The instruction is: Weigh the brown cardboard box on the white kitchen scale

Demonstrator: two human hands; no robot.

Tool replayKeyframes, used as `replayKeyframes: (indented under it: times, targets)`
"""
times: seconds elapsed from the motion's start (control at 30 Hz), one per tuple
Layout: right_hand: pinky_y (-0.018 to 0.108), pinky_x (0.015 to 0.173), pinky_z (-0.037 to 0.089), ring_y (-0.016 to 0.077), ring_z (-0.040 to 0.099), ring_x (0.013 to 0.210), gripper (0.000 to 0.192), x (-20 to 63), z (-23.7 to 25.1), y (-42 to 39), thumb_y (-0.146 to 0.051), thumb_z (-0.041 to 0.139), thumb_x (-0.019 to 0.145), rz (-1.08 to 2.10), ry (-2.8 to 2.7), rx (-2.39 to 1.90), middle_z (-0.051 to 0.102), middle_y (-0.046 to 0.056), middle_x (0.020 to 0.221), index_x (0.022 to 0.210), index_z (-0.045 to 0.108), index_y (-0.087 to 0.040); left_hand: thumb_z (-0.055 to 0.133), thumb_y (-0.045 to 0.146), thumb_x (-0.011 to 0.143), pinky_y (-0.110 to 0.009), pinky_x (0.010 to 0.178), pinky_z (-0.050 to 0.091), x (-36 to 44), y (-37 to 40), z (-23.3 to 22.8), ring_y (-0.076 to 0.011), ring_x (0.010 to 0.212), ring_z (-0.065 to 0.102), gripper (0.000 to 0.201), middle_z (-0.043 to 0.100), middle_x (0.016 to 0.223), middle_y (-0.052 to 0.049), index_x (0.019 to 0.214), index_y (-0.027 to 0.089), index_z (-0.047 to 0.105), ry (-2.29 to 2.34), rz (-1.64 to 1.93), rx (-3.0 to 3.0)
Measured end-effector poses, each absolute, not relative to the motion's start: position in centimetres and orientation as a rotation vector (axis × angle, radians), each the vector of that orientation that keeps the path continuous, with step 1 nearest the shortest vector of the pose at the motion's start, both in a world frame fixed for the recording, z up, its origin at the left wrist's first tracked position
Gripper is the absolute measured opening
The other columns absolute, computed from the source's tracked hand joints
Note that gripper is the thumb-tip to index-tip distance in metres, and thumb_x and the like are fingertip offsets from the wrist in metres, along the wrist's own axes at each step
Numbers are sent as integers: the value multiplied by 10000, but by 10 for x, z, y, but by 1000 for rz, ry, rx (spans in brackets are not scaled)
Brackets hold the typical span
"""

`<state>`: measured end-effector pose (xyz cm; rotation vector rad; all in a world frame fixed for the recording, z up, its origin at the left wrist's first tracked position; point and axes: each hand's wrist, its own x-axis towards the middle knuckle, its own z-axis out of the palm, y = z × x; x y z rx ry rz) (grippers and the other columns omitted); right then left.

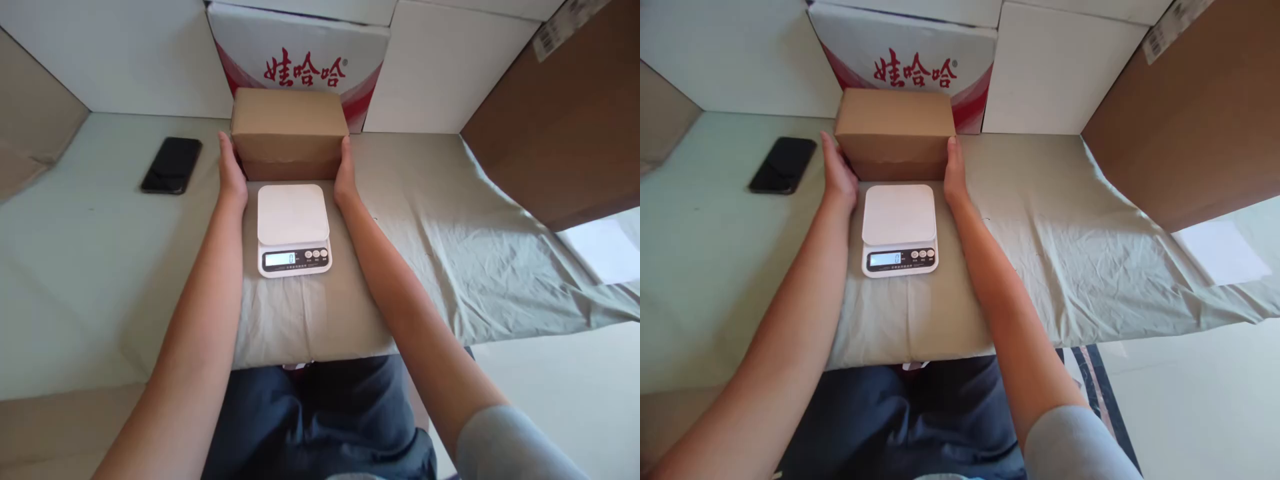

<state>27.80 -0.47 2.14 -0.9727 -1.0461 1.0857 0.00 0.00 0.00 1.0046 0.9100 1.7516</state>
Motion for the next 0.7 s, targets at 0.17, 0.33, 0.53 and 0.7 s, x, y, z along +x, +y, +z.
replayKeyframes:
  times: [0.17, 0.33, 0.53, 0.7]
  targets:
    - [434, 1698, 235, 233, 383, 1945, 1348, 283, 22, -9, -1249, 400, 897, 1001, -1098, -953, 600, -51, 2023, 1815, 566, -277, 639, 1329, 735, -475, 1507, 460, -3, -2, 3, -223, 1660, 701, 1270, 951, 1381, -48, 1346, 230, 814, 898, 1755, 1023]
    - [529, 1722, 242, 273, 324, 1991, 1352, 289, 17, -1, -1274, 612, 732, 1022, -1060, -942, 584, -158, 2016, 1823, 585, -478, 531, 1225, 989, -449, 1502, 434, -6, -3, 6, -214, 1702, 665, 1136, 943, 1418, -71, 1376, 189, 790, 942, 1748, 915]
    - [391, 1711, 84, 187, 223, 1983, 1387, 283, 6, 12, -1326, 382, 739, 1071, -1086, -931, 628, -238, 1972, 1783, 556, -431, 403, 1285, 945, -403, 1435, 492, 4, 0, 2, -174, 1574, 708, 1284, 884, 1578, -111, 1433, 150, 753, 924, 1834, 1040]
    - [351, 1709, 29, 172, 174, 2015, 1422, 277, 2, 23, -1258, 22, 850, 1137, -1046, -939, 603, -122, 2006, 1787, 471, -287, 377, 895, 1287, -334, 1421, 429, 8, 1, -1, -77, 1521, 693, 835, 839, 1664, -105, 1491, 143, 676, 992, 1841, 1049]
